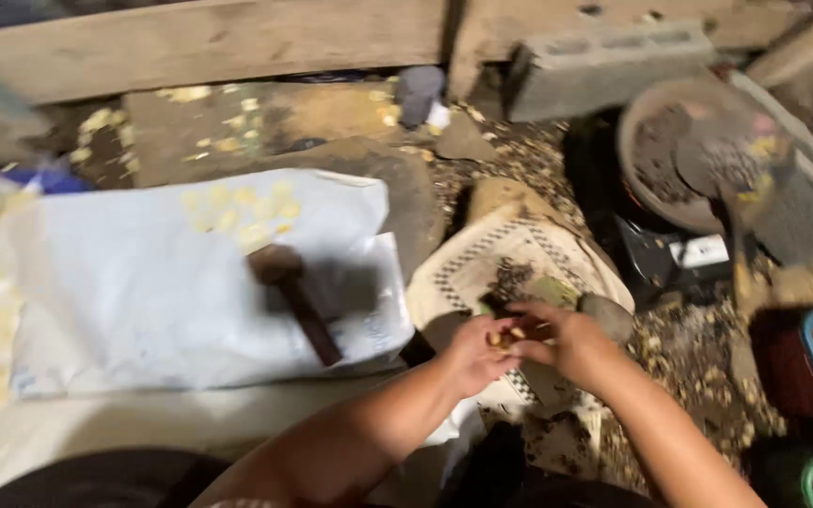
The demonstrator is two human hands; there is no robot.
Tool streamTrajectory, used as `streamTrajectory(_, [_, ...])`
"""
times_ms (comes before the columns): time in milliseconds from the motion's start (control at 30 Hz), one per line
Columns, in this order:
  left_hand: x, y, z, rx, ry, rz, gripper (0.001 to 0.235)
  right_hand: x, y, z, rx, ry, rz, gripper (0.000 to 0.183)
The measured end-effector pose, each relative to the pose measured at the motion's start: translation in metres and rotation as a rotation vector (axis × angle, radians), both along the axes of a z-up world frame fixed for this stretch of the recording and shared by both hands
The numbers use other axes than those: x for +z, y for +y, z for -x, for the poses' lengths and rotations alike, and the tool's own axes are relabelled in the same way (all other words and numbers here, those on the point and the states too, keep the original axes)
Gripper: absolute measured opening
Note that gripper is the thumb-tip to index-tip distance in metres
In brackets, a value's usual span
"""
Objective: The person stirs dark beans in a pan over a portable gas stove using a slotted spoon. They then use a stone pestle to crush the beans on a patterned cloth and a hammer to crush light-colored flakes on a white sack.
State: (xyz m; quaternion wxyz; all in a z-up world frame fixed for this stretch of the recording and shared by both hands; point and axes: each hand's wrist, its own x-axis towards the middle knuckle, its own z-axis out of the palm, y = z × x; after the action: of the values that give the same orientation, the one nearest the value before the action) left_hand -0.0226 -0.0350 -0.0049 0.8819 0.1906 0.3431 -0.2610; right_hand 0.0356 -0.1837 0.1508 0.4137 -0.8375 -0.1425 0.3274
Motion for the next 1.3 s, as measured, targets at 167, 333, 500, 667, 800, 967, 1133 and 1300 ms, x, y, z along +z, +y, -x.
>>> streamTrajectory(167, [0.106, 0.065, -0.096, -0.280, -0.620, 0.228, 0.030, 0.139, 0.009, -0.032, 0.031, -0.784, 0.207, 0.038])
streamTrajectory(333, [0.259, 0.246, -0.113, -0.322, -0.912, -0.305, 0.021, 0.120, 0.146, -0.024, 0.288, -0.617, 0.369, 0.031])
streamTrajectory(500, [0.110, 0.408, -0.077, 0.097, -0.664, -0.247, 0.027, -0.128, 0.277, -0.015, 0.576, -0.761, 0.201, 0.073])
streamTrajectory(667, [0.000, 0.416, -0.049, -0.003, -0.731, -1.973, 0.014, -0.082, 0.327, 0.065, -0.137, -0.271, -0.014, 0.045])
streamTrajectory(800, [0.035, 0.397, -0.042, -0.065, -1.142, -2.106, 0.021, -0.052, 0.284, 0.035, -0.014, -0.262, 0.014, 0.037])
streamTrajectory(967, [0.056, 0.400, -0.036, -0.086, -1.065, -2.085, 0.030, -0.115, 0.229, 0.044, -0.219, -0.325, 0.298, 0.045])
streamTrajectory(1133, [0.048, 0.403, -0.039, -0.134, -1.028, -2.129, 0.024, -0.101, 0.235, 0.056, -0.335, -0.335, 0.262, 0.057])
streamTrajectory(1300, [0.058, 0.395, -0.034, -0.068, -1.038, -2.202, 0.020, -0.102, 0.238, 0.062, -0.382, -0.363, 0.198, 0.059])
